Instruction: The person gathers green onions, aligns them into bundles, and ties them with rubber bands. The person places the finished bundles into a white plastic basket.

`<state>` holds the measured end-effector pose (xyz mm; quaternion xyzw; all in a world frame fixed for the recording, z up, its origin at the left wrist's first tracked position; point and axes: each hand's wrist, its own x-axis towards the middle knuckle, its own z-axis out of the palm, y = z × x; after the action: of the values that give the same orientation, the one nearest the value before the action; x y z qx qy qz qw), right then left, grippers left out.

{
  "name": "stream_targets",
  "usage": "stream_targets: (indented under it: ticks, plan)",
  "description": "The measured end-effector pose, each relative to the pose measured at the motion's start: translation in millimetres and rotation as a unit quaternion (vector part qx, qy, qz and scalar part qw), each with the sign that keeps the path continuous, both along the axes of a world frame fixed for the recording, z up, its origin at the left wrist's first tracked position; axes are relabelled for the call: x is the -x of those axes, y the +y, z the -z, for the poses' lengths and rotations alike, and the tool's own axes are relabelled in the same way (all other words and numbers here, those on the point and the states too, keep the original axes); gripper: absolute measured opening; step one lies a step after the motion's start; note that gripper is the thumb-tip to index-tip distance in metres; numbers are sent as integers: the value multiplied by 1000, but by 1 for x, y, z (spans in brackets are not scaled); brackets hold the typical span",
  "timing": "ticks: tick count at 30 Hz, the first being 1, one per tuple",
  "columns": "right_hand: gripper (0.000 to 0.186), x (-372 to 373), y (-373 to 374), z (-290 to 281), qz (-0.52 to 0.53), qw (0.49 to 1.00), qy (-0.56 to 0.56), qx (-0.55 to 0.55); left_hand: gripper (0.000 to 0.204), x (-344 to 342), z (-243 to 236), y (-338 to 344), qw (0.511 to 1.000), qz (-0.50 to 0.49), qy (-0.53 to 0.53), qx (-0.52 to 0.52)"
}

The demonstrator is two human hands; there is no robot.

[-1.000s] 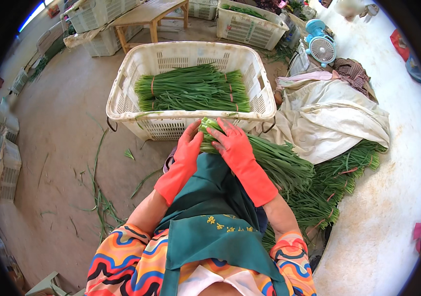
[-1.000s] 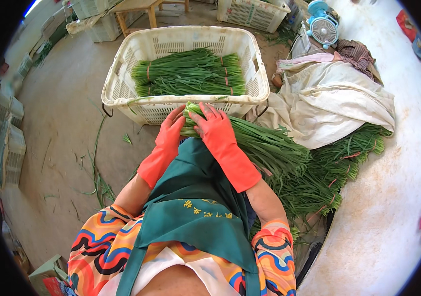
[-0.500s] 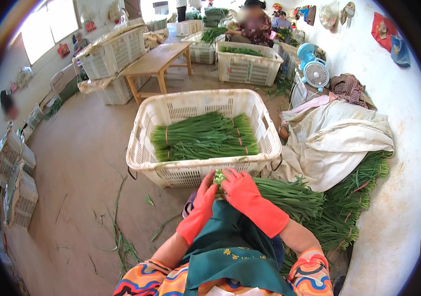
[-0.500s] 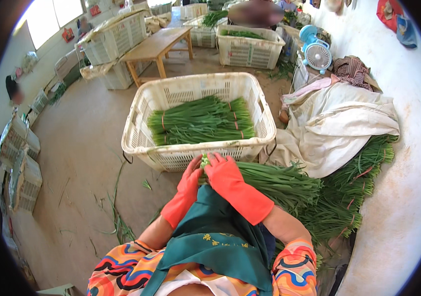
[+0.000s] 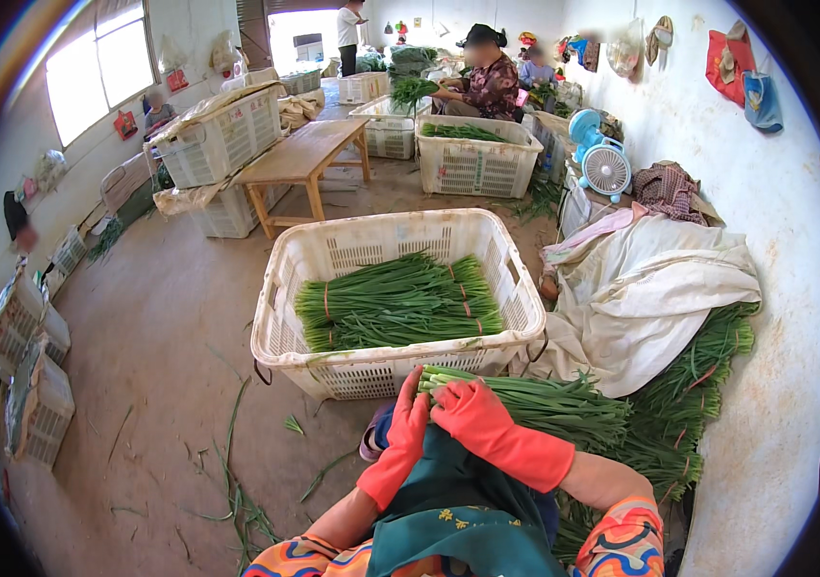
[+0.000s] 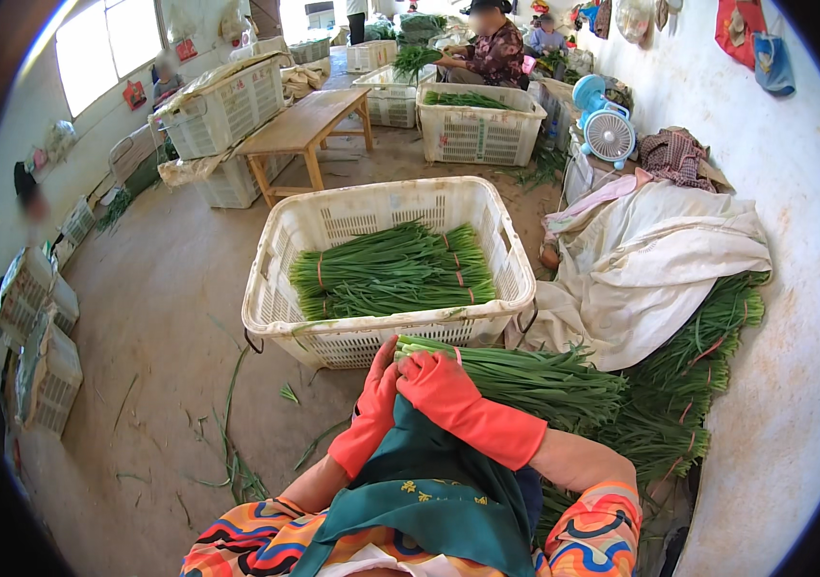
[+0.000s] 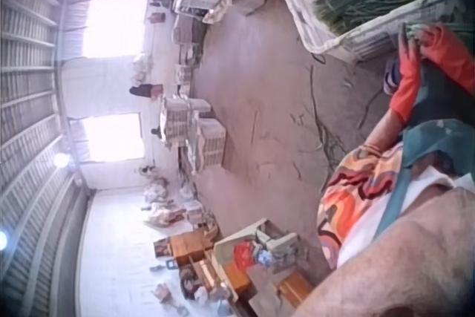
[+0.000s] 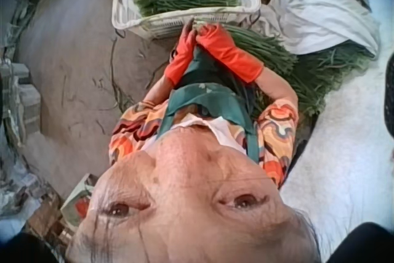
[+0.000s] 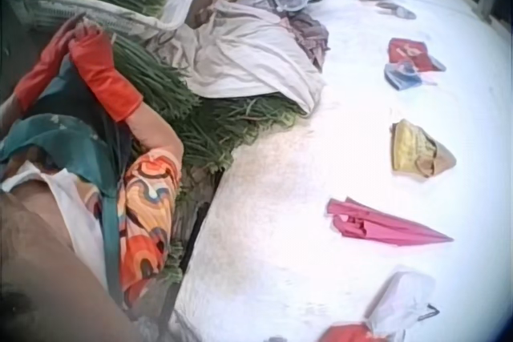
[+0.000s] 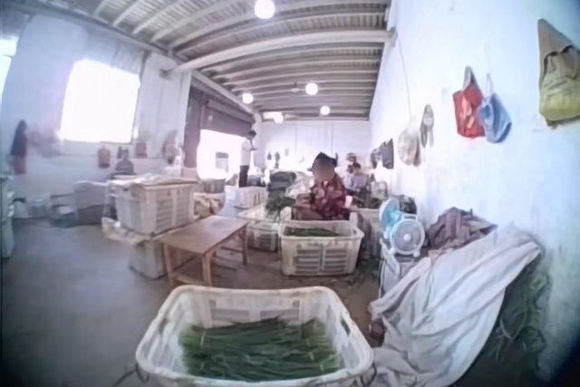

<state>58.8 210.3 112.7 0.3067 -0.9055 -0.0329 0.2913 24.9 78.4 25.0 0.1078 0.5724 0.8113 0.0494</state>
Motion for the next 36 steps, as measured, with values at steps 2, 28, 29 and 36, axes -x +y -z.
stream_targets:
  ticks: [2, 28, 29, 36]
  plan:
    - [8, -4, 0, 1, 36, 997, -57, -36, 50, 2, -1, -2, 1000, 9, 8, -3]
    - [36, 29, -40, 50, 129, 991, -33, -9, 58, 29, 21, 1, 986, 91, -81, -112]
    - [36, 25, -32, 33, 99, 987, -119, -34, 59, 26, 11, -5, 982, 113, -62, -138]
    - [55, -48, 88, 51, 198, 943, -122, 238, 27, 11, -8, -11, 997, 45, 49, 26]
